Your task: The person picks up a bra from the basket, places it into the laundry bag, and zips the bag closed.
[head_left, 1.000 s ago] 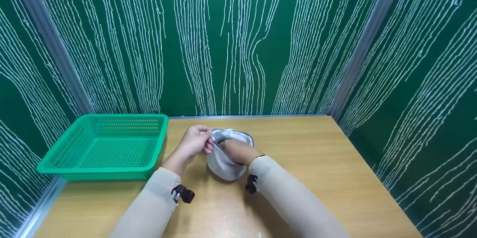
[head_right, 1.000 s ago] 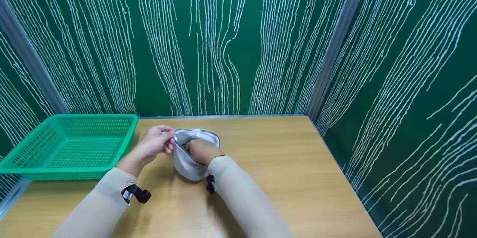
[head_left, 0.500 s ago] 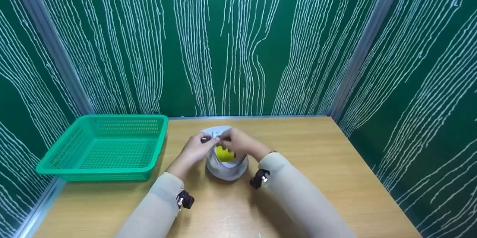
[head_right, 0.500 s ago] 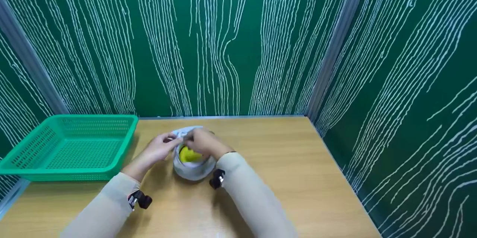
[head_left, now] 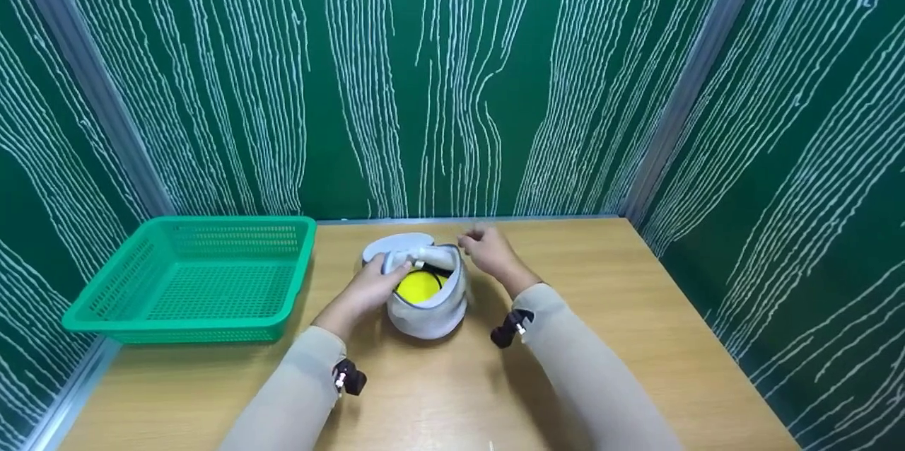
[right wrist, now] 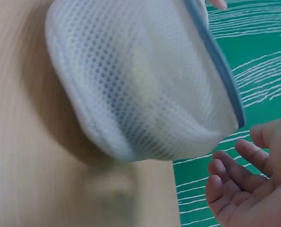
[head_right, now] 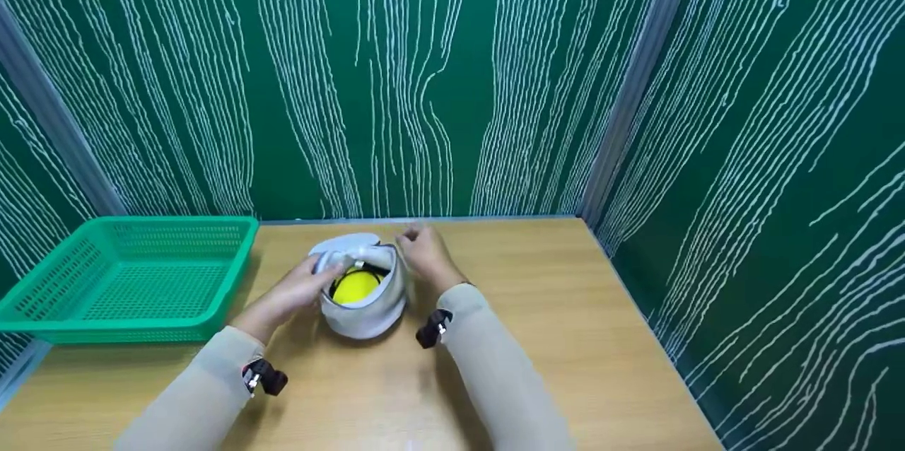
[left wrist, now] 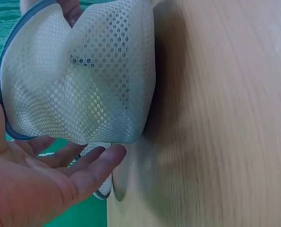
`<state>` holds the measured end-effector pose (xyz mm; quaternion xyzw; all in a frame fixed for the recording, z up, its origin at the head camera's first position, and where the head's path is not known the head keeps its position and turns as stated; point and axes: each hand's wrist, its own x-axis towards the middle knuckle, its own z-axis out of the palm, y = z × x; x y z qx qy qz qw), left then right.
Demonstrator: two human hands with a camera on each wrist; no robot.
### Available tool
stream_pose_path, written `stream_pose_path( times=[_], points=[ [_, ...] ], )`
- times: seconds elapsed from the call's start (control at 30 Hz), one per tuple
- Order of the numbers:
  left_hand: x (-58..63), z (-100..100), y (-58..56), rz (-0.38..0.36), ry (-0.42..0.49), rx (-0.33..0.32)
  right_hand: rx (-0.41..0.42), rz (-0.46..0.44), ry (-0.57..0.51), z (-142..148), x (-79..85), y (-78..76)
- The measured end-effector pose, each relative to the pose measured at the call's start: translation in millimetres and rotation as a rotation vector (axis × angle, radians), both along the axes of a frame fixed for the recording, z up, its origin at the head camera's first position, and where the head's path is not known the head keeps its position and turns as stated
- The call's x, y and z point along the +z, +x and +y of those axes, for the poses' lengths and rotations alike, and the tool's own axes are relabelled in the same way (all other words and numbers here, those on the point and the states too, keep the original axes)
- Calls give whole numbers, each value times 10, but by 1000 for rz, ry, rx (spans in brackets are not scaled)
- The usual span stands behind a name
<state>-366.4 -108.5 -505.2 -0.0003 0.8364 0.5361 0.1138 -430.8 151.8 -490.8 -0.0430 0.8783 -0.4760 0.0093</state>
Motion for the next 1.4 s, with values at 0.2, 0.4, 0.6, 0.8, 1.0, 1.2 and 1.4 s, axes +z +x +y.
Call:
stream_pose_path(
  times=[0.2, 0.4, 0.6, 0.8, 1.0, 1.2, 1.4],
  points=[
    [-10, -27, -64, -26, -5, 34, 70, -131, -80, -11, -125, 51],
    [-21, -18, -92, 25, 5, 56, 92, -142, -89, -60, -233, 77],
    [-52, -35, -98, 74, 28, 60, 83, -141, -111, -126, -303, 91],
    [-86, -48, -94, 67, 49, 65, 100, -129, -84, -160, -312, 113],
    [-87, -68, -98, 54, 15, 32, 45, -88, -54, -202, -406, 75],
    [-41, -50, -88, 18, -30, 12, 59, -147, -148, -228, -432, 62],
    [-41, -60, -92, 0, -38, 15, 148, -186, -196, -270, -418, 57]
  ],
)
